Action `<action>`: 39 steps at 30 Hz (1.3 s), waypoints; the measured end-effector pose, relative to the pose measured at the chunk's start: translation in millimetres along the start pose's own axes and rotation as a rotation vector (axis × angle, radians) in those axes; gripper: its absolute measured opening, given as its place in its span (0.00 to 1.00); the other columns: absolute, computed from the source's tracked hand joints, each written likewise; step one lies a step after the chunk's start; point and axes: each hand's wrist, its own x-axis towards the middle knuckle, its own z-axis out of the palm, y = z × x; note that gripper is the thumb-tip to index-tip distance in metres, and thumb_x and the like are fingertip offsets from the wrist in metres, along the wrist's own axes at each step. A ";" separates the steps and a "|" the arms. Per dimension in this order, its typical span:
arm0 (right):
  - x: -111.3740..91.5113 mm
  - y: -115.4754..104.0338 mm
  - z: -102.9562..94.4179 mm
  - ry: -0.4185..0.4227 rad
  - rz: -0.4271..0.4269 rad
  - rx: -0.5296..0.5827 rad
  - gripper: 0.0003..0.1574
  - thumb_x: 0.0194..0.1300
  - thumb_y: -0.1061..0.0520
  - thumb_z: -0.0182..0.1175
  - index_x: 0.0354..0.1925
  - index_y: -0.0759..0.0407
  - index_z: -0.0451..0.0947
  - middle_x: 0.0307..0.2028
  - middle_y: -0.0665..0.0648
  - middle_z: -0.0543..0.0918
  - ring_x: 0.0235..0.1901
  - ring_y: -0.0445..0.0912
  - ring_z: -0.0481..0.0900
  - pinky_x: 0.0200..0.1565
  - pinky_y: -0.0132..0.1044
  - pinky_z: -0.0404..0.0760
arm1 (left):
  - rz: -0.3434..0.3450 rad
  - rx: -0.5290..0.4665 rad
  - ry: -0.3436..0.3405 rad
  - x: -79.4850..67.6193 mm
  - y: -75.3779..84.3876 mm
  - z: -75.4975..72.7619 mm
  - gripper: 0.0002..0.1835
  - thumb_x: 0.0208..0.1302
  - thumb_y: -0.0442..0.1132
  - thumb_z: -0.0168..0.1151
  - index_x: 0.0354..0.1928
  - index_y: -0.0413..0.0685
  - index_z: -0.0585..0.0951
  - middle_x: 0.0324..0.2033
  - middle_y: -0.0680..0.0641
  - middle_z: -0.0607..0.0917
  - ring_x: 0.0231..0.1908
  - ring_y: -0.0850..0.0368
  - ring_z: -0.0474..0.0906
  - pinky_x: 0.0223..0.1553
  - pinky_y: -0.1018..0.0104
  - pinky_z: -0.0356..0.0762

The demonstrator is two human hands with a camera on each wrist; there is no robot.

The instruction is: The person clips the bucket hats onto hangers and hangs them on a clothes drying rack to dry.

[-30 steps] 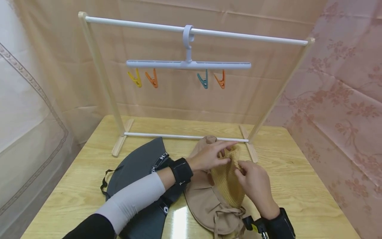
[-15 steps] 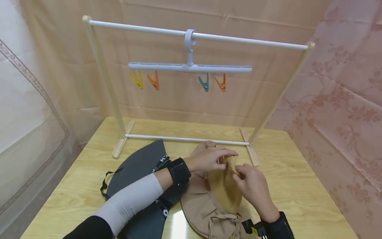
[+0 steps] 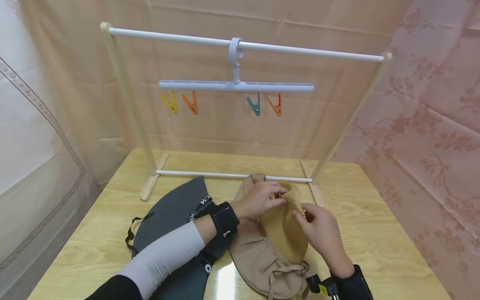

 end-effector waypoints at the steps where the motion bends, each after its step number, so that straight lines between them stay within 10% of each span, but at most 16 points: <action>1: 1.1 -0.2 -1.3 0.012 0.001 0.007 0.06 0.54 0.60 0.67 0.31 0.62 0.82 0.12 0.48 0.68 0.13 0.35 0.60 0.16 0.32 0.63 | 0.001 -0.002 0.021 0.7 -1.1 -0.2 0.15 0.63 0.44 0.59 0.50 0.47 0.80 0.41 0.52 0.84 0.35 0.70 0.75 0.35 0.85 0.71; 23: 3.6 -2.9 -7.4 0.047 0.082 0.039 0.14 0.55 0.58 0.66 0.38 0.67 0.82 0.20 0.56 0.82 0.20 0.38 0.75 0.22 0.37 0.77 | -0.092 -0.140 0.271 -3.5 -4.3 -3.5 0.14 0.60 0.43 0.62 0.47 0.48 0.82 0.33 0.53 0.83 0.34 0.67 0.74 0.35 0.83 0.70; 31: 17.7 -13.9 -1.7 0.039 0.045 0.061 0.07 0.57 0.56 0.65 0.30 0.60 0.80 0.14 0.50 0.70 0.14 0.38 0.63 0.17 0.32 0.66 | -0.110 -0.130 0.413 -3.4 -8.2 -10.0 0.12 0.59 0.41 0.63 0.45 0.47 0.82 0.33 0.52 0.84 0.34 0.66 0.74 0.35 0.79 0.72; 39: 23.1 -21.1 1.8 0.063 0.046 0.054 0.09 0.57 0.58 0.64 0.26 0.62 0.80 0.10 0.50 0.70 0.10 0.35 0.59 0.12 0.31 0.63 | -0.124 -0.193 0.407 -7.1 -4.2 -11.8 0.12 0.60 0.41 0.62 0.45 0.48 0.82 0.36 0.51 0.84 0.35 0.65 0.75 0.35 0.71 0.77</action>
